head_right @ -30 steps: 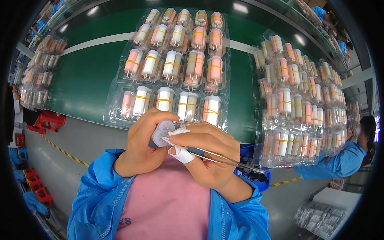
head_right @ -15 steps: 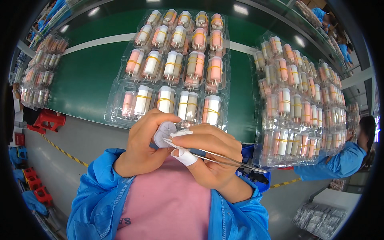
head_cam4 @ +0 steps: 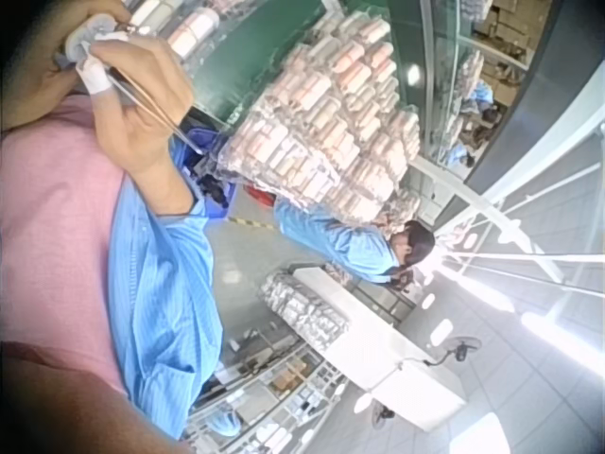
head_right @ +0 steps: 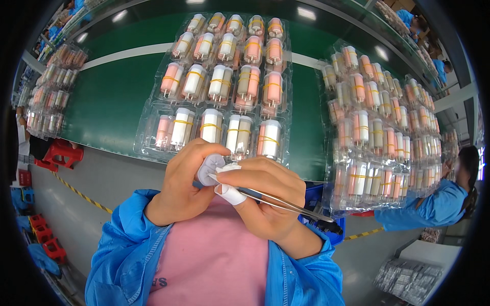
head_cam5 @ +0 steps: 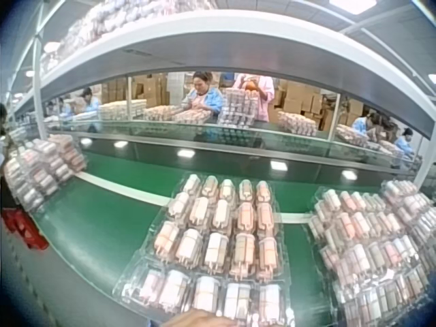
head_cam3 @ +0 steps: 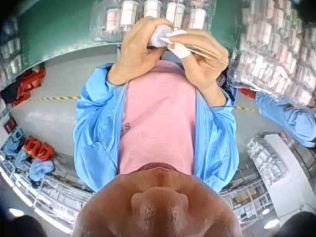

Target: Assembling small cylindrical components using tweezers and a cloth on a factory assembly line.

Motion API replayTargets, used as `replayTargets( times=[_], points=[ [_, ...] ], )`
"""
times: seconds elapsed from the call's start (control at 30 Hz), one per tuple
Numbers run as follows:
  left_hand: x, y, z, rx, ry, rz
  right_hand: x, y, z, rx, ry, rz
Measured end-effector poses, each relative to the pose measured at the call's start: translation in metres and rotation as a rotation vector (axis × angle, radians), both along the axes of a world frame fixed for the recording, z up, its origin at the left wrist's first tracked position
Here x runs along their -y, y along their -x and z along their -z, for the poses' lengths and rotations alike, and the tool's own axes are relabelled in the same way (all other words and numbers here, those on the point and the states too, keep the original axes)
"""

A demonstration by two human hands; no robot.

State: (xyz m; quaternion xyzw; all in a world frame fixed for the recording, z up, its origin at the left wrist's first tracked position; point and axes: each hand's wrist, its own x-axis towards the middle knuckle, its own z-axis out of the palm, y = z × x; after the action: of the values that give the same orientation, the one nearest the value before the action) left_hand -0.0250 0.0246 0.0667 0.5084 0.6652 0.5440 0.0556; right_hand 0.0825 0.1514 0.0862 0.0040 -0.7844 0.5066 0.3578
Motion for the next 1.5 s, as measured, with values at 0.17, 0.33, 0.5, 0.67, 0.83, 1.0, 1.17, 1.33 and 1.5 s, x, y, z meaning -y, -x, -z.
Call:
replayTargets(
  times=[0.17,0.33,0.5,0.67,0.83,1.0,1.17,1.33,1.5],
  points=[
    [0.000,-0.001,0.000,-0.031,0.029,-0.012,0.001,0.000,-0.003,0.009,-0.012,0.006],
    [0.001,-0.002,0.000,-0.082,0.052,-0.035,0.003,-0.001,-0.006,0.037,-0.006,0.002],
    [0.001,-0.002,0.000,-0.212,0.066,-0.063,0.004,-0.002,-0.011,0.079,-0.023,0.011],
    [0.002,-0.005,-0.001,-0.031,0.013,-0.005,0.007,-0.003,-0.008,-0.003,0.147,-0.002],
    [0.007,-0.011,-0.003,0.114,-0.035,0.048,0.010,-0.014,-0.007,-0.031,0.182,-0.007],
    [0.015,-0.020,-0.007,0.090,-0.038,0.054,0.020,-0.025,-0.011,-0.005,0.174,-0.010],
    [0.025,-0.032,-0.009,0.129,-0.054,0.078,0.026,-0.034,-0.009,-0.067,0.152,0.005],
    [0.031,-0.037,-0.005,0.171,-0.101,0.148,0.031,-0.039,-0.010,-0.091,0.166,0.010],
    [0.038,-0.040,-0.010,0.253,-0.074,0.196,0.036,-0.043,-0.012,-0.080,0.134,-0.002]
  ],
)
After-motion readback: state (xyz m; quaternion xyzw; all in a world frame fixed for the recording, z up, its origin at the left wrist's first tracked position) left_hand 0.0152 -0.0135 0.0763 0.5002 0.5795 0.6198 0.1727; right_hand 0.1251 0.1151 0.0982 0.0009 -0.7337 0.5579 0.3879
